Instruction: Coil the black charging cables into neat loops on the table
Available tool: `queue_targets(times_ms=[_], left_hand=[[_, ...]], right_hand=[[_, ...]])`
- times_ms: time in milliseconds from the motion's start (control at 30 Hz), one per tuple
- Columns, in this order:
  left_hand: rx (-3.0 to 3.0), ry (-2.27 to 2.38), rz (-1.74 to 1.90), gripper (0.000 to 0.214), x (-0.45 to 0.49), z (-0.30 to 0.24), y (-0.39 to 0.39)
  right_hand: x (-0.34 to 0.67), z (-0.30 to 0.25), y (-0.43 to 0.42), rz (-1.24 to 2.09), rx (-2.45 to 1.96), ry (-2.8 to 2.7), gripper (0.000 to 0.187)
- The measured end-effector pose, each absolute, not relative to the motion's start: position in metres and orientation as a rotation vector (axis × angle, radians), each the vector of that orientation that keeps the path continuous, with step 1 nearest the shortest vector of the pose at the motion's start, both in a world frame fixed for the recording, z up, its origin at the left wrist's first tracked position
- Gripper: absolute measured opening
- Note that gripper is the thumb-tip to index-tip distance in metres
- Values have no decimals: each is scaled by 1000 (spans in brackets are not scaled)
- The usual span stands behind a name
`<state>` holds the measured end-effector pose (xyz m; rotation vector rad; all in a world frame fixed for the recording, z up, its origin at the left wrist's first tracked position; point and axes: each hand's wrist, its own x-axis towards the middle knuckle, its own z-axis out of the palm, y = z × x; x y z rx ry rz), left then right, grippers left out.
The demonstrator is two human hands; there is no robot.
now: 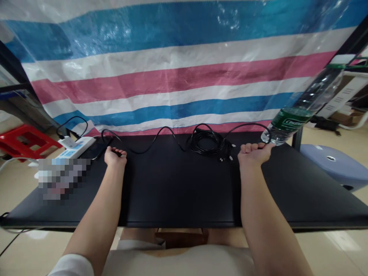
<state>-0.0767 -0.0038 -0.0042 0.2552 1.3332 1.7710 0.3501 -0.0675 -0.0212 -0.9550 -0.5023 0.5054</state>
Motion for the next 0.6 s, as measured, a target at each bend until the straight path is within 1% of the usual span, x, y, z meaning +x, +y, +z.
queue_targets(times_ms=[100,133,167,267,433,533,600], left_hand=[[510,1464,1756,20,-56,-7,-6],[660,1522,1722,13,-48,-9,-8],[795,1574,1682,12,-42,-10,-9],[1015,1630,1572,21,-27,-12,-14],[1074,1583,1488,25,-16,-14,-18],[1126,1536,1458,31,-14,-15,-19],[1132,1534,1453,33,-13,-16,-20]], right_hand=[[328,-16,-62,418,-971,-425,40],[320,-14,-61,360,-993,-462,35],[313,-13,-61,293,-1025,-526,31],[296,-16,-59,132,-1126,-784,32],[274,-30,-59,87,-1323,-1033,34],[265,-34,-60,43,-1459,-1179,40],[263,-33,-60,48,-1496,-1307,37]])
